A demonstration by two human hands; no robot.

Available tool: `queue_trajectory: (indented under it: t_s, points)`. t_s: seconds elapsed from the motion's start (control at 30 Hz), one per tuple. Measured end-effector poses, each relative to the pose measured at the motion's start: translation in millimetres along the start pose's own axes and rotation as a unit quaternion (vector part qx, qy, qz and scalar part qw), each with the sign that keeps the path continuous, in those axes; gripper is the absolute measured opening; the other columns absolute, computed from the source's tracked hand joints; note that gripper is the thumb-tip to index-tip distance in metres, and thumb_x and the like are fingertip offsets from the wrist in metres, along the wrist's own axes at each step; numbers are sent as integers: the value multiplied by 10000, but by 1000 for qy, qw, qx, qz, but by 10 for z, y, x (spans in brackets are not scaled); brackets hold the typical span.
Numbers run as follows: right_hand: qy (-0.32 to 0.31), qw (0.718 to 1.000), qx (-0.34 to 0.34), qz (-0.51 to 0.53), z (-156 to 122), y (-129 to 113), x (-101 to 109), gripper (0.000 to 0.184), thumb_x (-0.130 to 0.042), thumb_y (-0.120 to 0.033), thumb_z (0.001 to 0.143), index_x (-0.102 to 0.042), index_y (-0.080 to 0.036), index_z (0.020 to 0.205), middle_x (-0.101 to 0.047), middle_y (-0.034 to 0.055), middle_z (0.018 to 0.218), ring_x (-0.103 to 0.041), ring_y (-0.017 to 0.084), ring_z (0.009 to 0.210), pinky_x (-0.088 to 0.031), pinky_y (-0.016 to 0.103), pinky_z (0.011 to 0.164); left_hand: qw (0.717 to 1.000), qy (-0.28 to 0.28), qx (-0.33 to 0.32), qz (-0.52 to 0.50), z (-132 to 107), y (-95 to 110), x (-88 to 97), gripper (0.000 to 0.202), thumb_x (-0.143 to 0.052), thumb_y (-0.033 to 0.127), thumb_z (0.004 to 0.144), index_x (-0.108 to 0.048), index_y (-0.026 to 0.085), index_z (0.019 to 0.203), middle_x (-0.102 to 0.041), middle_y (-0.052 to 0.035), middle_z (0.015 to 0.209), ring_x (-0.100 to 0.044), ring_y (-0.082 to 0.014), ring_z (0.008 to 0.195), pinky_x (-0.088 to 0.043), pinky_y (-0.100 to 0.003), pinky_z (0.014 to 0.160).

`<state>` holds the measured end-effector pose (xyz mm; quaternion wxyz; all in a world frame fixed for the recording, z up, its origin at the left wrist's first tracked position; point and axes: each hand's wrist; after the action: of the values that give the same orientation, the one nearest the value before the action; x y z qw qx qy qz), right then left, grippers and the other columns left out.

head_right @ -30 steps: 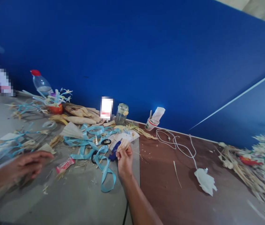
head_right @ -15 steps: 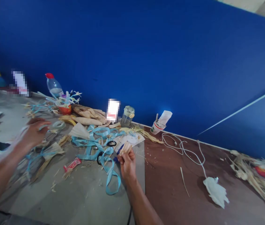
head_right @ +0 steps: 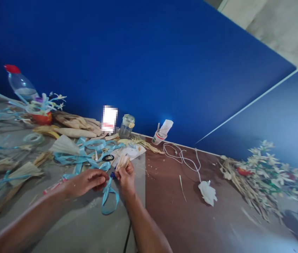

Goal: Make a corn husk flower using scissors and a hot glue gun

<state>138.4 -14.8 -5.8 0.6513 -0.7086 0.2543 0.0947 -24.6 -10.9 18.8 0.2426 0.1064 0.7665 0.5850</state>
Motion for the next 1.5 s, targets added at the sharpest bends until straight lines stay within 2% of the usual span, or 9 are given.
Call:
queue_trajectory:
  t_s: [0.03,0.13,0.3,0.4,0.57,0.73,1.07,1.27,1.5]
  points:
    - [-6,1000,0,-1,12,0,9,152,-595,-204,604,-462,-198,677,-436,-96,507,-280,29,380,-206,168,388,998,-39,15,46,31,-23,-45,220,-712,372,677,-692,153,690,-654,-63,615,-567,-158,523,-411,-236,498]
    - [-26,1000,5,10,34,-19,25,158,-611,-220,626,-461,-195,669,-435,-94,511,-274,28,373,-194,176,387,995,-25,14,95,91,-74,-144,267,-630,405,755,-684,144,752,-629,-47,605,-529,-128,485,-381,-224,476]
    - [2,1000,4,27,46,-71,25,167,-653,-283,682,-514,-191,688,-436,-82,518,-286,40,396,-231,193,420,1000,15,20,-10,127,-143,-238,293,-602,393,788,-662,123,884,-574,-9,568,-476,-90,461,-354,-207,474]
    - [12,999,-10,31,43,-91,17,182,-666,-296,685,-516,-195,672,-416,-82,504,-255,47,396,-214,202,413,997,3,28,-72,136,-113,-280,343,-642,363,765,-607,137,1020,-581,5,579,-479,-87,466,-364,-208,486]
    - [-7,998,-32,45,20,-110,5,199,-677,-303,669,-511,-196,644,-440,-69,541,-233,48,404,-176,211,404,995,7,30,-92,173,-72,-309,426,-652,352,762,-501,160,1111,-588,25,566,-484,-94,469,-379,-213,483]
    - [-9,999,-20,42,25,-95,21,189,-685,-308,674,-540,-188,658,-496,-58,574,-260,37,396,-197,208,412,992,7,32,-120,201,-131,-311,555,-676,341,738,-489,148,1224,-571,31,549,-458,-86,467,-346,-201,462]
    - [-10,1000,-5,22,40,-85,28,253,-718,-343,653,-540,-168,695,-523,-54,591,-283,17,391,-179,193,406,976,34,61,-207,228,-180,-325,402,-688,253,721,-616,149,1103,-517,42,497,-392,-52,430,-275,-172,442]
    - [-20,1000,-5,-7,35,-66,22,246,-699,-360,673,-548,-168,697,-496,-65,508,-321,37,387,-194,202,413,961,31,34,-271,235,-204,-327,313,-728,158,673,-645,172,974,-594,14,709,-402,-22,417,-282,-173,427]
    - [-8,1000,10,-15,37,-43,27,236,-706,-349,660,-567,-160,690,-547,-48,569,-316,27,382,-186,203,410,945,7,41,-326,255,-251,-284,314,-691,103,711,-646,171,1014,-560,23,710,-319,9,389,-256,-160,417]
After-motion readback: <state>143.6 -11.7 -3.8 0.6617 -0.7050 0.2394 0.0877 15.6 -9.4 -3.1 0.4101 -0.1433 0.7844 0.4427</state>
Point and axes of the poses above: each hand's wrist, its own z-axis towards the middle knuckle, its own x-axis out of the back of the hand, y = z × x
